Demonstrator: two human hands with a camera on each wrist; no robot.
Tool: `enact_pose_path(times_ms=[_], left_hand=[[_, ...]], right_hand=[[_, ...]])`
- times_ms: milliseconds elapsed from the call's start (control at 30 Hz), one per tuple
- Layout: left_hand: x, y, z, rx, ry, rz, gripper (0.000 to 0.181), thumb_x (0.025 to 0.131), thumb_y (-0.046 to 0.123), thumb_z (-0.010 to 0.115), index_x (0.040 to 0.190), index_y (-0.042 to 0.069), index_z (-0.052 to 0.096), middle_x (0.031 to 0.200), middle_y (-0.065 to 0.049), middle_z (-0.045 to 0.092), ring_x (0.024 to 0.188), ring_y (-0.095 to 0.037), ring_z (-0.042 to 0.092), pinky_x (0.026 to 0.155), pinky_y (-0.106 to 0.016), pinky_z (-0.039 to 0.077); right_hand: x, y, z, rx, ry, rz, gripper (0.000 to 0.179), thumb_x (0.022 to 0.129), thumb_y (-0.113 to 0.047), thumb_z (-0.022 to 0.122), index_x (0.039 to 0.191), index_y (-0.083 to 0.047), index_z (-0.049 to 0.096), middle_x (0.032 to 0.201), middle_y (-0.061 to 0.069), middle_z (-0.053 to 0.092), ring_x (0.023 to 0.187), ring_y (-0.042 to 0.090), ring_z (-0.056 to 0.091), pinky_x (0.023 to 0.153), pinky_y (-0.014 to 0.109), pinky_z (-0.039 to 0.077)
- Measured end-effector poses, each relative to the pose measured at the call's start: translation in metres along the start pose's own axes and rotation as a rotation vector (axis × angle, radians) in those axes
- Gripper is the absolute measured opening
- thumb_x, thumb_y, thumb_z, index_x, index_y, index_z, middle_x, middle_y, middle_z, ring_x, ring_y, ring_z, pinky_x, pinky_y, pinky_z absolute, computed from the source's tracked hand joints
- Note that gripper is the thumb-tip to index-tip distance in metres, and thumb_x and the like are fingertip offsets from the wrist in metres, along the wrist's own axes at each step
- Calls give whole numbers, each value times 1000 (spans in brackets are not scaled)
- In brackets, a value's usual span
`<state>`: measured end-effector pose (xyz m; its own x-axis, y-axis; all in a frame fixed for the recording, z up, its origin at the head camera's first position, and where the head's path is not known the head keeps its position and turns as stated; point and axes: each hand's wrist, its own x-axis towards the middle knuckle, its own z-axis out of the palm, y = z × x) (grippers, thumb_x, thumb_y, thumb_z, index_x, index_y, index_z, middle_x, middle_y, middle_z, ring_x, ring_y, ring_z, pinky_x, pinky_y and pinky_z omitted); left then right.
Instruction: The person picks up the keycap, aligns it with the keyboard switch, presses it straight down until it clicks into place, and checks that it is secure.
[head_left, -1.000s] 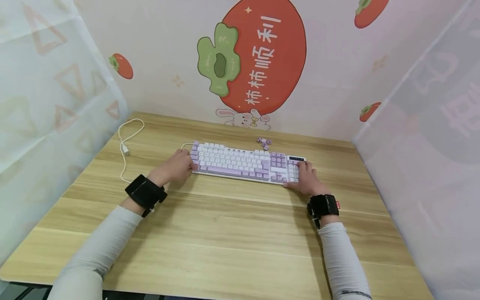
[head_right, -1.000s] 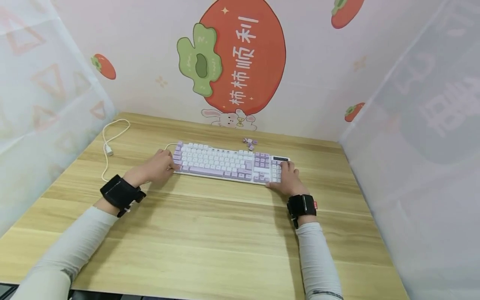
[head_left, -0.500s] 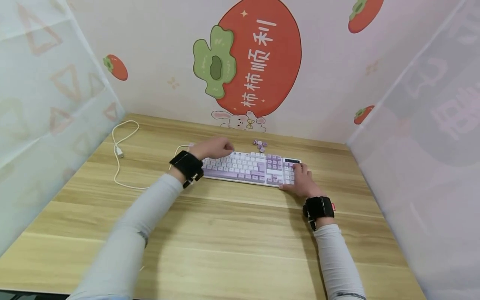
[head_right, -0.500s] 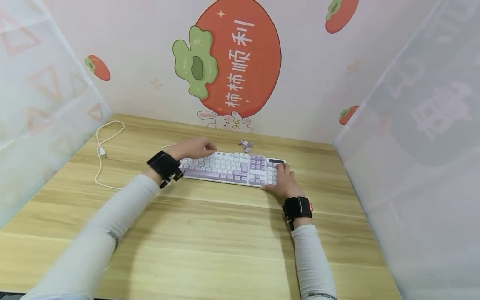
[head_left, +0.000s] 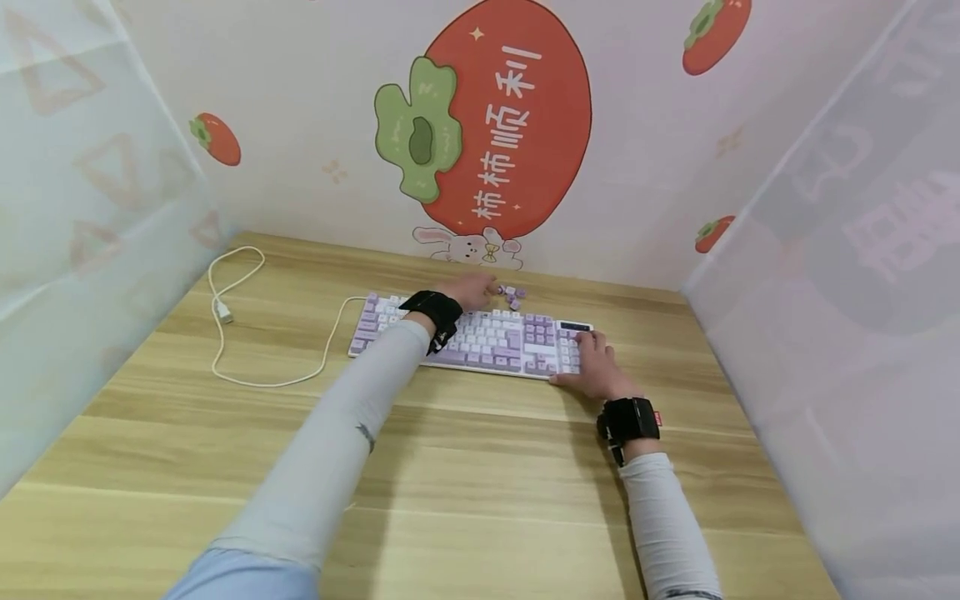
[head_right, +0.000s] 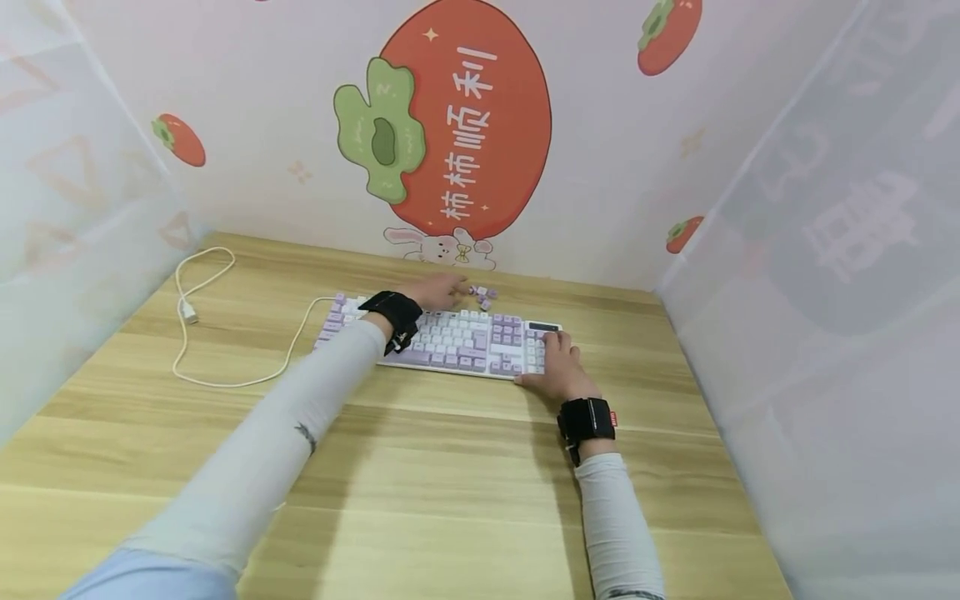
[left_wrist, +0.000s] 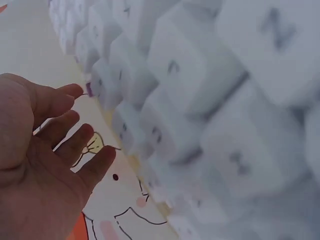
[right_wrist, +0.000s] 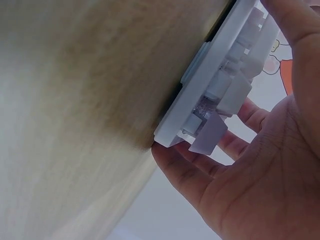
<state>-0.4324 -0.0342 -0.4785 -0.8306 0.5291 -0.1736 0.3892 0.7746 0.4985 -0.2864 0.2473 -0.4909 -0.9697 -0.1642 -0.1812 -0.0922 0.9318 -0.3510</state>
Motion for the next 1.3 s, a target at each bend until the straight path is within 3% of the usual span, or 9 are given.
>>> enact_pose_path(times_ms=[67,333,500,567,633,700,833,1133,1300], left_hand=[[3,4,3,15,-11,14,44,106,14,47,149,4,49,165,-12,31,151,-30,30,122,-44,29],[18,6,11,84,6,50,26,103,5,50,124,3,65,122,-13,59,105,-26,52,93,-39,45],[15,10,9,100,54,44,26,100,2,53,75,6,50,76,-6,39,67,-21,33,63,-32,33],[12,13,7,112,83,45,32,99,3,57,70,8,44,73,-5,31,65,-21,28,62,-33,28],[10,16,5,110,109,43,25,99,6,61,75,6,55,75,-4,42,67,-20,37,64,-32,36],[8,19,4,76,121,47,6,99,7,64,96,5,69,91,-5,60,82,-19,52,78,-32,49],[8,27,4,-35,60,80,27,100,2,60,122,8,74,121,-7,68,109,-25,58,101,-40,50],[19,30,9,-23,-3,44,32,100,-3,51,115,8,76,115,-8,65,102,-25,54,88,-34,47],[16,29,7,-1,8,23,25,99,0,51,77,5,63,76,-5,48,66,-20,41,61,-30,36]], right_hand=[[0,1,1,-1,2,1,101,86,-52,78,153,0,23,162,32,8,142,51,24,114,64,32],[-1,0,-1,-1,3,5,98,87,-50,78,151,0,24,161,31,8,143,51,23,114,64,32],[0,1,-2,1,10,3,100,86,-50,78,152,0,22,162,31,7,141,50,25,114,62,33],[0,1,-2,-1,14,2,101,86,-50,79,152,0,22,161,32,8,140,50,26,114,62,33],[0,1,-2,1,16,1,101,86,-49,79,153,0,22,161,32,8,140,50,26,114,62,33],[0,0,-1,4,17,-3,101,86,-49,79,153,1,22,161,33,8,140,51,26,114,63,32],[0,0,-1,5,16,0,101,86,-49,79,152,0,22,161,32,8,141,51,25,114,63,32],[0,-1,0,3,24,-5,99,86,-49,79,151,0,22,161,31,9,139,50,28,114,62,33],[0,0,0,-2,21,4,98,87,-48,79,151,0,23,161,31,9,140,50,27,114,61,33]])
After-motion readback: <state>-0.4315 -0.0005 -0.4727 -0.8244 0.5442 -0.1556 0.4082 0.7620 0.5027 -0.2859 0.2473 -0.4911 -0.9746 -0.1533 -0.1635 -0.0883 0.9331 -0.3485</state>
